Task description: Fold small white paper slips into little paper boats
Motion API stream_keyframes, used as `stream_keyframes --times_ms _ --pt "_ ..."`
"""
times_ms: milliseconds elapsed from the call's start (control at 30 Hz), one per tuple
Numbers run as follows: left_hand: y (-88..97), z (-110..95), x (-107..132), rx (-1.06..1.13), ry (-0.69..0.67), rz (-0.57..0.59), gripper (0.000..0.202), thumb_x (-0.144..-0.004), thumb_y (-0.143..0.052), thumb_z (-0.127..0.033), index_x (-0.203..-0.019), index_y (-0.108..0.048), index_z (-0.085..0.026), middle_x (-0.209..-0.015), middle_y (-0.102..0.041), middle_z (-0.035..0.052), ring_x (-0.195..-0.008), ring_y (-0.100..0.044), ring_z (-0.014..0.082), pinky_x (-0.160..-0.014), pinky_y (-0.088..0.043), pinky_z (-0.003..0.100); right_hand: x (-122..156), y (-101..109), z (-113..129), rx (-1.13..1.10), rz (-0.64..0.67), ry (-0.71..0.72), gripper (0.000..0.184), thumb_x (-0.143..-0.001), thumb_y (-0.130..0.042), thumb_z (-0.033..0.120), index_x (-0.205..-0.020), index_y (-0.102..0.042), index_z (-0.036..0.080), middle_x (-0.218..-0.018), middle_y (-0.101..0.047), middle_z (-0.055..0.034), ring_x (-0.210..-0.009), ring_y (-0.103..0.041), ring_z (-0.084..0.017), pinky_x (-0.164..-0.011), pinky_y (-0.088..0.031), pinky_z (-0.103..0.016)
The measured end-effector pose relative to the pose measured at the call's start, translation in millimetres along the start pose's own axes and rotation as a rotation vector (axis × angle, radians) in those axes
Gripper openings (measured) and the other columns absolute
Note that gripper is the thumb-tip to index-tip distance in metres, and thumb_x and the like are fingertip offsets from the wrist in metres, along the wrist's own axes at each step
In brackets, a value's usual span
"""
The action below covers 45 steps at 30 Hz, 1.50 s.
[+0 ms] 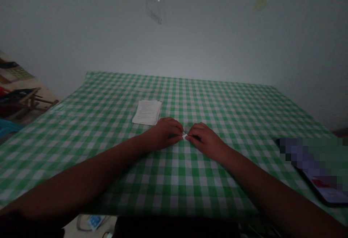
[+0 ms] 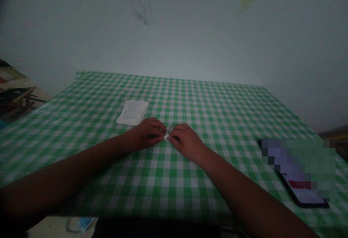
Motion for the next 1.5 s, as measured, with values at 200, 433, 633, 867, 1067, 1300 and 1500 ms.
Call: stream_keyframes --times_ms 200,433,633,867,1067,1300,1500 --pt "-2.4 5 -1 0.129 0.067 -0.054 0.013 -0.09 -0.061 -0.025 -0.087 -0.072 -0.019 -0.105 -0.072 0.0043 -0.099 -0.064 0.0167 -0.095 -0.046 0.034 2 1 -3 0.016 -0.005 -0.057 0.007 -0.085 -0.072 0.022 -0.085 -0.066 0.02 -0.087 -0.062 -0.003 -0.086 -0.056 -0.019 -0.084 -0.043 -0.036" --pt "-0.5 5 -4 0.111 0.063 -0.03 0.014 -0.091 -0.059 -0.025 -0.087 -0.07 -0.018 -0.103 -0.072 0.0051 -0.098 -0.065 0.0171 -0.094 -0.048 0.035 3 2 -9 0.026 -0.023 -0.105 0.006 -0.088 -0.068 0.023 -0.083 -0.069 0.022 -0.083 -0.063 -0.0024 -0.085 -0.057 -0.019 -0.084 -0.043 -0.037" --pt "-2.1 6 -4 0.08 0.141 -0.021 0.009 -0.089 -0.061 -0.024 -0.095 -0.066 -0.019 -0.1 -0.07 0.0036 -0.099 -0.063 0.0184 -0.095 -0.046 0.036 -1 0 -4 0.114 0.023 -0.123 0.013 -0.093 -0.06 0.025 -0.084 -0.069 0.02 -0.084 -0.063 -0.004 -0.086 -0.056 -0.02 -0.086 -0.041 -0.039" --pt "-4.3 6 -4 0.066 0.229 -0.03 0.019 -0.087 -0.062 -0.021 -0.105 -0.06 -0.019 -0.102 -0.068 0.0026 -0.097 -0.062 0.0187 -0.091 -0.047 0.036 -3 -6 -4 0.187 -0.028 -0.216 0.018 -0.092 -0.061 0.029 -0.078 -0.062 0.019 -0.081 -0.059 -0.0052 -0.083 -0.053 -0.022 -0.08 -0.041 -0.037" --pt "-8.5 1 -3 -0.029 0.18 -0.031 0.019 -0.09 -0.057 -0.02 -0.107 -0.066 -0.017 -0.104 -0.066 0.0069 -0.102 -0.057 0.0216 -0.096 -0.045 0.04 -2 -9 -5 0.196 -0.022 -0.126 0.014 -0.095 -0.057 0.027 -0.101 -0.068 0.02 -0.089 -0.062 -0.0063 -0.087 -0.054 -0.022 -0.082 -0.043 -0.038" --pt "-8.3 -1 -1 -0.059 0.21 -0.065 0.02 -0.088 -0.06 -0.022 -0.105 -0.071 -0.018 -0.101 -0.062 0.0079 -0.101 -0.055 0.0229 -0.095 -0.046 0.042 2 -3 3 0.262 0.071 -0.067 0.027 -0.098 -0.051 0.029 -0.114 -0.072 0.022 -0.091 -0.061 -0.0082 -0.087 -0.053 -0.022 -0.08 -0.045 -0.039" --pt "-7.3 2 0 -0.042 0.183 -0.044 0.015 -0.089 -0.061 -0.022 -0.098 -0.071 -0.017 -0.101 -0.063 0.0071 -0.1 -0.056 0.0215 -0.093 -0.048 0.038 4 -1 7 0.312 0.105 -0.087 0.029 -0.098 -0.053 0.03 -0.118 -0.071 0.024 -0.094 -0.061 -0.0087 -0.088 -0.052 -0.023 -0.08 -0.045 -0.041"
Point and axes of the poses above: each hand's wrist, its own x-axis away from the middle knuckle, its own y-axis out of the back of the hand, z = x × y, the point moved 3 cm from there along -x, towards the middle knuckle
